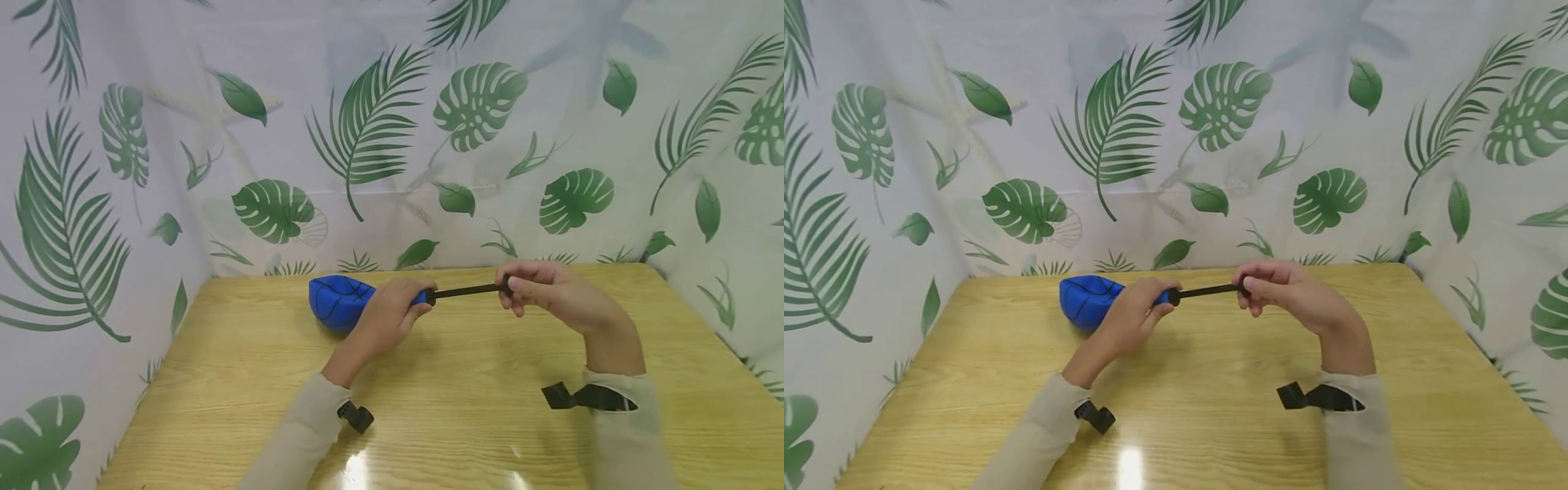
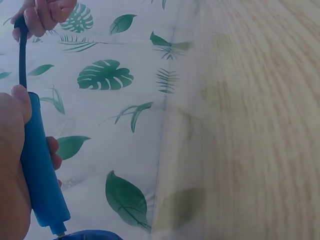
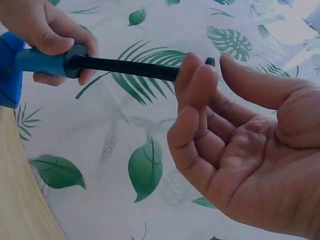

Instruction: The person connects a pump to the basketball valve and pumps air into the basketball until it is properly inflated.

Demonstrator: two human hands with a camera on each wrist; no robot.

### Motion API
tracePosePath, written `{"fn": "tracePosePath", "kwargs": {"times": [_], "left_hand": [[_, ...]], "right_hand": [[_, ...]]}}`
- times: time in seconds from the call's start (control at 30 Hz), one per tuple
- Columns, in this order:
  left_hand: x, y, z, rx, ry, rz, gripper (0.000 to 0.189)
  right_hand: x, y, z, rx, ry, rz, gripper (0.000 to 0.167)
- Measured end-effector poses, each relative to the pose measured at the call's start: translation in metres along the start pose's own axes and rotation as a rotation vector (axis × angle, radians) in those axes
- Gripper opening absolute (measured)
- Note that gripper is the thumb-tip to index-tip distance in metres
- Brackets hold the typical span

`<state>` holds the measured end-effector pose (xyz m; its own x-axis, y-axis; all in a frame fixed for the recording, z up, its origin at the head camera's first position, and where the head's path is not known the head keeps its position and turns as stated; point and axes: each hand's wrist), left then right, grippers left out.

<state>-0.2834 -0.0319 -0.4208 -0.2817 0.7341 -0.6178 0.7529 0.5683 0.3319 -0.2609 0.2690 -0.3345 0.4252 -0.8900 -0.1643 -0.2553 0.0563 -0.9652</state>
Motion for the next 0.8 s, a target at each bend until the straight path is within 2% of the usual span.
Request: {"fn": "tracePosePath", "kwargs": {"times": [0.07,0.23,0.43,0.63,0.8], "left_hand": [[0.001,-0.001,0.001,0.011,0.005,0.0,0.035],[0.003,0.0,0.003,0.022,0.039,-0.01,0.031],[0.006,0.003,0.003,0.055,0.077,-0.04,0.03],[0.009,0.004,0.006,0.071,0.057,-0.091,0.031],[0.007,0.006,0.006,0.049,0.047,-0.097,0.031]], "right_hand": [[-0.002,0.0,0.002,-0.01,0.011,0.007,0.018],[0.007,0.01,-0.005,0.033,0.064,0.039,0.012],[0.029,0.034,-0.025,0.124,0.04,-0.049,0.011],[0.054,0.054,-0.036,0.203,0.054,-0.087,0.011],[0.065,0.055,-0.038,0.206,0.096,-0.075,0.012]]}}
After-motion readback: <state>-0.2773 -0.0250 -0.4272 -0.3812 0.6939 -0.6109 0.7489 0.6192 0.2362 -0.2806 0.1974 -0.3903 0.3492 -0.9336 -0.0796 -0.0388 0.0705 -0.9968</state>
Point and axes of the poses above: each hand's wrist, its own z-axis away from the middle knuckle, its own x-axis out of the palm, y = z × x, and after that the axes turned 15 degrees about y, right-handed
